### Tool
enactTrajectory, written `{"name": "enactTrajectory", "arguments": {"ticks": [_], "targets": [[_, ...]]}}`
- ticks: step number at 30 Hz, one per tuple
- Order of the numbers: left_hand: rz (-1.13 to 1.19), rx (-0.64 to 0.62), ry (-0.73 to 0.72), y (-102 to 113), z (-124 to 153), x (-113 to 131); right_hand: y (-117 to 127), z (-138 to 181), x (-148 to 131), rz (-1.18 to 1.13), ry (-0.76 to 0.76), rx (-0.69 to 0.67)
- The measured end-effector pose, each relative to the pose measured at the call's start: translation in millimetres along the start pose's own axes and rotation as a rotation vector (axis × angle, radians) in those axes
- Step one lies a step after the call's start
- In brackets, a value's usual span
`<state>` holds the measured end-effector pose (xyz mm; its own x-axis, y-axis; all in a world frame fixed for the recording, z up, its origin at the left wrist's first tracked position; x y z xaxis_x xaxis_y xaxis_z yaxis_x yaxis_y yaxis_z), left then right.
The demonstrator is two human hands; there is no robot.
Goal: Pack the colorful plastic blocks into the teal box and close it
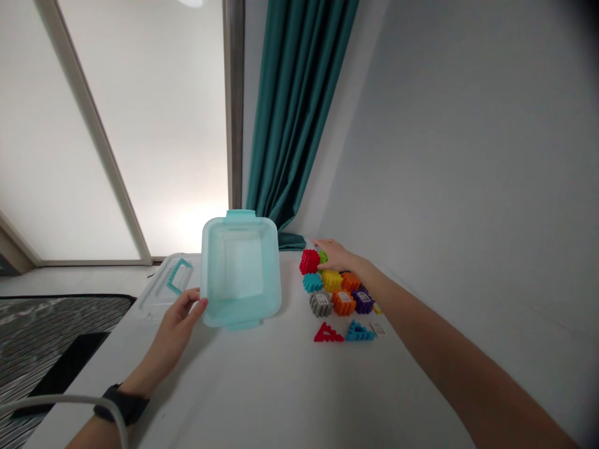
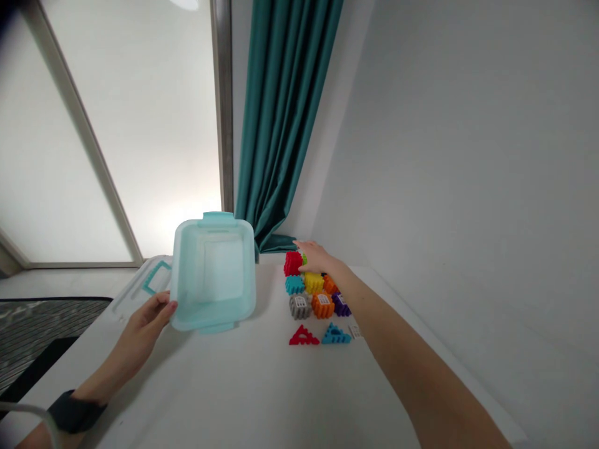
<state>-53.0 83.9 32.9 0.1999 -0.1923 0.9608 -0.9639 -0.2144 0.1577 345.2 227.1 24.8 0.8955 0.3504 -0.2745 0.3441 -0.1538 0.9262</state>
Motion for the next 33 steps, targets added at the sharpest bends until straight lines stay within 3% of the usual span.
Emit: {"name": "enactTrajectory", "arguments": {"ticks": [5, 17, 28, 33], "targets": [[-0.005, 0.007, 0.017, 1, 0, -3, -23, -24, 5, 0.088, -0.007, -0.193], [-0.093, 0.031, 0.009, 1, 0, 5, -46, -45, 4, 0.088, -0.009, -0.329], [-0.087, 0.031, 0.007, 1, 1, 9, -37, -39, -9, -0.006, -0.034, -0.388], [-0.082, 0.052, -0.010, 2, 1, 11, -20, -37, -14, -0.016, -0.029, -0.347]]}}
Point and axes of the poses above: each hand's wrist, its own z-axis away from the middle knuckle, its own y-axis out of the back of the hand, x = y × z, the point moved 9 cm from there along -z, towards the middle knuckle, and after that the axes turned 8 degrees about x, right-handed, at the moved point
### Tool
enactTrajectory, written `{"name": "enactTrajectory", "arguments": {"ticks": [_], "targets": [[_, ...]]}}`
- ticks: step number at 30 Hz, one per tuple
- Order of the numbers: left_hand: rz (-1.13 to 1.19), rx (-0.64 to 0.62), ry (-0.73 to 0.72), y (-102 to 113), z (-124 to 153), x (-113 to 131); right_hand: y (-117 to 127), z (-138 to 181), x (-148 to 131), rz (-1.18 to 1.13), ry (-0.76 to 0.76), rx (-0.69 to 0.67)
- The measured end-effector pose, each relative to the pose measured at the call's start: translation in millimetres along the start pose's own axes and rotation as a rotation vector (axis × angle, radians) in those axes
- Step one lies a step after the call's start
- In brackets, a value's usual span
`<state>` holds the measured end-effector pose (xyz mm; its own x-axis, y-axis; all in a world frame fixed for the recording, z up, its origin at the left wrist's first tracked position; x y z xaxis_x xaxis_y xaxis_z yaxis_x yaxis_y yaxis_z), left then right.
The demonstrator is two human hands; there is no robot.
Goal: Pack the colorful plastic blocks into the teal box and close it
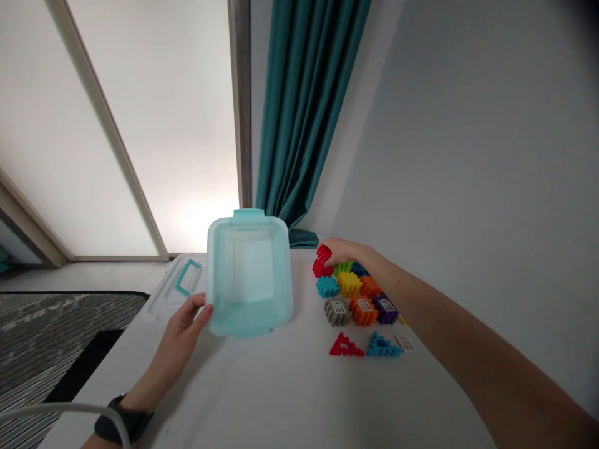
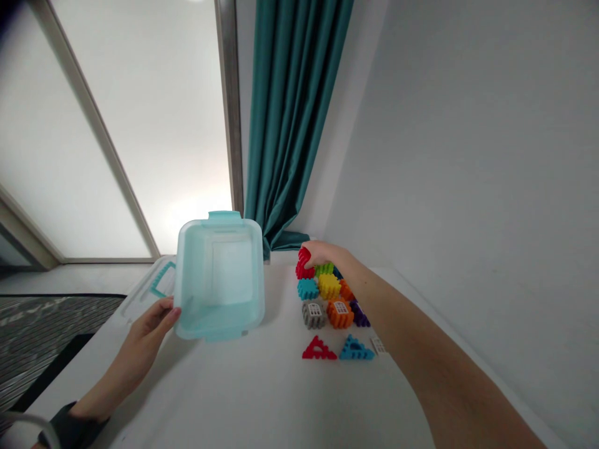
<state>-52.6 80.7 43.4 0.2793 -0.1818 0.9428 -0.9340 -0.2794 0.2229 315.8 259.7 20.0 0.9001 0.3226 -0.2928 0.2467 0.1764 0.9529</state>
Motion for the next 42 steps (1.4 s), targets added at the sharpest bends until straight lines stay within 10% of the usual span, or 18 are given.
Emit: {"name": "enactTrajectory", "arguments": {"ticks": [19, 30, 42], "targets": [[0.054, -0.043, -0.014, -5, 4, 2, 60, 91, -148, -0.042, 0.280, 0.011], [0.088, -0.129, -0.032, -12, 6, 10, -22, 48, -264, -0.001, 0.503, -0.152], [0.090, -0.186, -0.042, -18, 3, 2, -97, -9, -248, -0.156, 0.250, -0.506]]}}
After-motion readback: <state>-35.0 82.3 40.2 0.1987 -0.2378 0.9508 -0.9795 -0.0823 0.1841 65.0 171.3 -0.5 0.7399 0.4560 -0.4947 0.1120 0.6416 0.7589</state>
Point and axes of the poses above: each hand's wrist, its own z-axis away from the middle knuckle, its own y-axis out of the back of the hand, x = y × z, the point moved 9 cm from there along -z, towards the middle knuckle, and after that the axes turned 8 degrees about x, right-handed, at the moved point
